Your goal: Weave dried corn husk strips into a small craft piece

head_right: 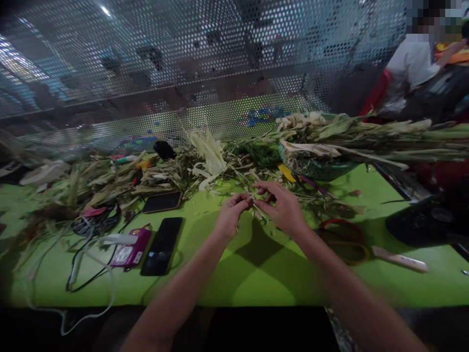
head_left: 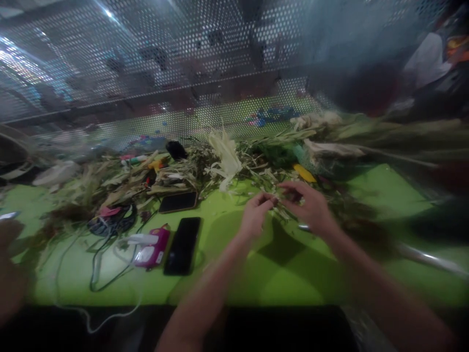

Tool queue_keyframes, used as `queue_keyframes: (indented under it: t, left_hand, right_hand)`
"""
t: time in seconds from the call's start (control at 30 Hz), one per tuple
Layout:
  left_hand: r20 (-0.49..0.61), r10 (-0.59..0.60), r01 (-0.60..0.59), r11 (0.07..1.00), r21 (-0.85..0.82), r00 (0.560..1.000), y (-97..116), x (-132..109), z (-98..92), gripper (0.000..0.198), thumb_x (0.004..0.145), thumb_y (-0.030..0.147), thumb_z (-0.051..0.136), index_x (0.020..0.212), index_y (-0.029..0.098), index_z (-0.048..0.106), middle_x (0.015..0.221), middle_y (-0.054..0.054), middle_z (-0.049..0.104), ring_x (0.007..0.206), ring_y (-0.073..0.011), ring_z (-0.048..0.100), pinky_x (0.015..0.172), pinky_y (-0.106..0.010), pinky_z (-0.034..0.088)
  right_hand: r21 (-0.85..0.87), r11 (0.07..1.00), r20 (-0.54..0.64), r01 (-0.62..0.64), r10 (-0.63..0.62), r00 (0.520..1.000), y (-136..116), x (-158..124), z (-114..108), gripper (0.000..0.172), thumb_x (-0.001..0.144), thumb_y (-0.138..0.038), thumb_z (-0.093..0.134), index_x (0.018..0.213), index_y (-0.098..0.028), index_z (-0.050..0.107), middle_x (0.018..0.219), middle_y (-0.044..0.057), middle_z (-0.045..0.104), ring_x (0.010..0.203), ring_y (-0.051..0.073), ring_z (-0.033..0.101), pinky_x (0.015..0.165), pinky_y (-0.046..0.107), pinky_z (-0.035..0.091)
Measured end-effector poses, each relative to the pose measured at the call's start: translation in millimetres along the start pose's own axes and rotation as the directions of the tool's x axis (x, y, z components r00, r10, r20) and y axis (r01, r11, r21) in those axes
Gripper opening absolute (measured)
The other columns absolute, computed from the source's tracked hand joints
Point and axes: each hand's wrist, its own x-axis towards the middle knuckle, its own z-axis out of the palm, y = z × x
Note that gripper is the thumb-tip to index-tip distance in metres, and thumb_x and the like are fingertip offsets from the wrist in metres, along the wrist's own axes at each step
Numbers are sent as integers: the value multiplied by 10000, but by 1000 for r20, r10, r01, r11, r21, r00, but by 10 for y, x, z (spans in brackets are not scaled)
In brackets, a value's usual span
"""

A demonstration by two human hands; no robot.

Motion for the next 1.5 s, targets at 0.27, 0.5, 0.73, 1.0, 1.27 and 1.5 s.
queue_keyframes:
  t: [0.27,0.5,0.73,1.0,1.27,1.5]
  left_hand:
    - [165,-51,49,999,12,985,104,23,-21,71,629,187,693,688,147,696,645,6,627,636,-97,522,684,-241,397]
    - [159,-55,53,998,14,986,139,25,-63,105,648,234,737,694,153,690,668,3,640,642,-91,539,687,-231,419]
    - [-58,11,-15,997,-76,998,343,164,-316,131,610,241,748,685,161,676,671,15,638,633,-73,568,678,-201,446]
    - [-151,55,-67,995,-77,987,409,216,-440,166,595,263,755,702,178,662,682,21,645,640,-76,583,638,-189,459]
    - [-158,37,-51,995,-88,987,374,241,-454,154,599,255,762,704,181,678,697,13,661,626,-69,576,627,-180,466]
    - [-178,44,-65,991,-115,983,391,258,-462,132,589,228,757,672,184,665,672,17,642,610,-73,562,597,-186,459]
  right_hand:
    - [63,998,108,13,-20,994,75,53,-11,139,864,-339,660,865,-215,723,814,29,703,751,169,635,696,283,493]
    - [-17,996,17,-88,88,996,34,55,-49,106,859,-292,640,878,-202,693,807,16,698,727,156,617,677,265,467]
    - [-162,972,142,-171,194,971,163,141,-423,152,809,-341,673,851,-207,732,787,18,719,691,171,630,635,280,468]
    - [-456,886,529,80,197,826,247,84,-404,81,729,-201,671,769,-235,733,822,31,704,705,189,616,594,285,392]
    - [-502,855,531,132,184,827,182,69,-342,79,731,-152,621,707,-203,677,790,49,660,679,169,584,580,275,387]
    - [-26,975,413,-220,211,886,-31,90,-714,186,801,-379,653,866,-205,666,833,38,694,705,164,622,640,289,491]
